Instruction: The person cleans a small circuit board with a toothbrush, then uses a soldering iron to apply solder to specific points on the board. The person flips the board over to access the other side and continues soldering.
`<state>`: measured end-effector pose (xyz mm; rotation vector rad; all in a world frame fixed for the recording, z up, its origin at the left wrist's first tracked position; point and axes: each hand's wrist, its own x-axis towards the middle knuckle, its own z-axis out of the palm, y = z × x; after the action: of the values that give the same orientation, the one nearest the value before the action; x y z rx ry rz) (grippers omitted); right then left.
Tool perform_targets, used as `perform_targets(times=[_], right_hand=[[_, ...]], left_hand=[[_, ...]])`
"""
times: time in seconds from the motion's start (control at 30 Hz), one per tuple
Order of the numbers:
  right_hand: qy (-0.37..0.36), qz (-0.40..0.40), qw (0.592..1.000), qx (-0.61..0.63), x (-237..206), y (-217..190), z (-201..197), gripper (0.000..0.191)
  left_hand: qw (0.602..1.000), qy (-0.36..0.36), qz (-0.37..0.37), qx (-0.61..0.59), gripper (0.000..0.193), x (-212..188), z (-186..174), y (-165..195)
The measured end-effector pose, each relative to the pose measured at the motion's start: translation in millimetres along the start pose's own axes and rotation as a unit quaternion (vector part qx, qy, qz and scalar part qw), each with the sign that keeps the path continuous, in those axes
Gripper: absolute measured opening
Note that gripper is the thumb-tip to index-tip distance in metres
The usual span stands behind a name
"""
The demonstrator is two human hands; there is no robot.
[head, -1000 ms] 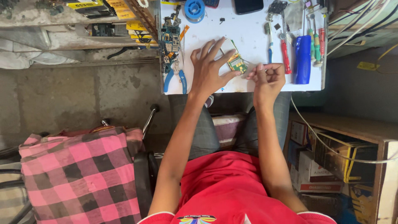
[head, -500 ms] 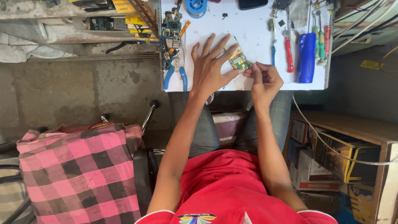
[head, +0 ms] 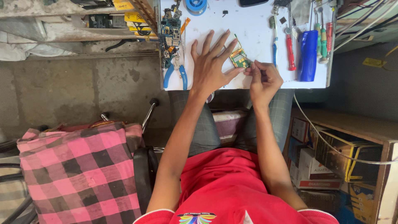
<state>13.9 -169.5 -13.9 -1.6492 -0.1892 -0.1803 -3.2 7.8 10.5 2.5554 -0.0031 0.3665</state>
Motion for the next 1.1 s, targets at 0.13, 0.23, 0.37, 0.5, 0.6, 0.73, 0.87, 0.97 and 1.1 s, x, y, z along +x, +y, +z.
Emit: perform_targets(times=[0.13,0.23,0.37,0.5,0.6,0.73,0.87,0.97,1.1], right_hand=[[-0.021,-0.048,0.998,-0.042,-1,-6,0,0.009],[-0.032,-0.043,0.996,-0.068,-1,-9,-3,0.008],[-0.018,-0.046,0.996,-0.072,-2,-8,-3,0.009],[-0.034,-0.036,0.998,-0.033,-3,-6,-3,0.006],[-0.01,-0.017,1.0,-0.018,-2,-5,-2,0.004],[-0.019,-0.029,0.998,-0.05,-2,-8,-2,0.005],[-0.031,-0.04,0.996,-0.07,-2,-11,-2,0.006],[-0.015,-0.044,0.997,-0.054,-3,-11,0,0.006],[-0.003,-0.034,0.999,-0.033,-3,-11,1,0.005]], left_hand=[[1.0,0.005,0.004,0.001,0.078,0,-1,0],[1.0,0.007,0.005,0.0,0.078,-1,-1,0],[1.0,0.007,0.003,-0.001,0.078,-1,-1,1],[1.0,0.004,0.002,0.001,0.078,-1,-1,0],[1.0,0.009,0.003,-0.001,0.078,-1,0,0],[1.0,0.009,0.005,-0.003,0.079,-2,1,-1],[1.0,0.019,0.008,-0.003,0.078,-1,2,-2],[1.0,0.017,0.007,-0.007,0.077,-2,2,-2],[1.0,0.021,0.008,-0.008,0.077,-2,2,-2]])
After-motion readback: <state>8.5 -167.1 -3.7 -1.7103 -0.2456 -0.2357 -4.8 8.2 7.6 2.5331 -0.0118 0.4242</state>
